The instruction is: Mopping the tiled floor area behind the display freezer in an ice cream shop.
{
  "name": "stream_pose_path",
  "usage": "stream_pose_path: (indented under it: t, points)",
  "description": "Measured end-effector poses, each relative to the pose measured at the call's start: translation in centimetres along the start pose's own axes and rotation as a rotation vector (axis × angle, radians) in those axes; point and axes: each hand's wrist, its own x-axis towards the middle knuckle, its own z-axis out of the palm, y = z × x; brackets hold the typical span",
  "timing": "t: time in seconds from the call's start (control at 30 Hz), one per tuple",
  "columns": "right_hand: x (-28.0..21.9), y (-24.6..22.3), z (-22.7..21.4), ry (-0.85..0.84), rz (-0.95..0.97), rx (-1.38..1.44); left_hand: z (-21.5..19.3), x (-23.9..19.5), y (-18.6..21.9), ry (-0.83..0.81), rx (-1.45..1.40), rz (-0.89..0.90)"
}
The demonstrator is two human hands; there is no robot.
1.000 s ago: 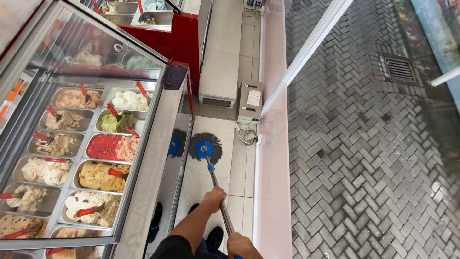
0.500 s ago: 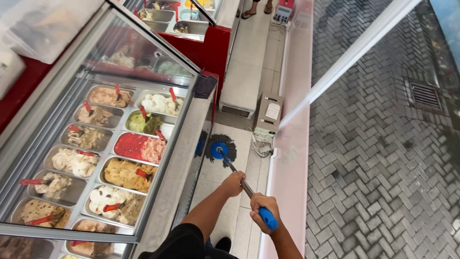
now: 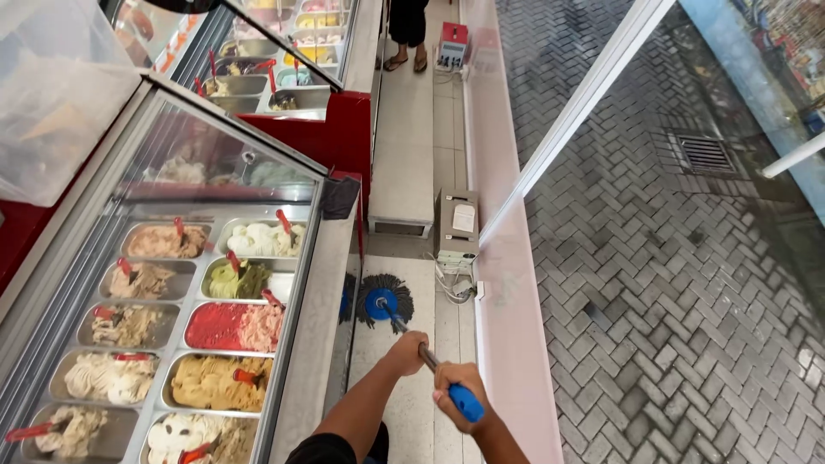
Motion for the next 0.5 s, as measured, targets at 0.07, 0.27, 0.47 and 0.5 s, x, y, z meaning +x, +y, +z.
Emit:
stream_pose_path:
  t: [0.07,0.27,0.47,0.5]
  points:
    - [-1.3,-0.1,0.4,0.008,0.013,-0.025,0.3,-0.9,0.1,-0.021,0.024,0.009]
    - [-5.5,-2.4,0.4,-0.015,0.195,-0.048,3.2,-4.0,0.4,-0.079,0.08,0.093]
    - [-12.3,-3.2,-1.9,-0.098,0.223,-0.047,6.9,-8.6,5.1,-0.172,-0.032,0.25]
    - [-13.9,-2.4,-2.4,-0.151,0.174,-0.013,7.5,-9.6,6.0,-0.244,-0.016,0.171]
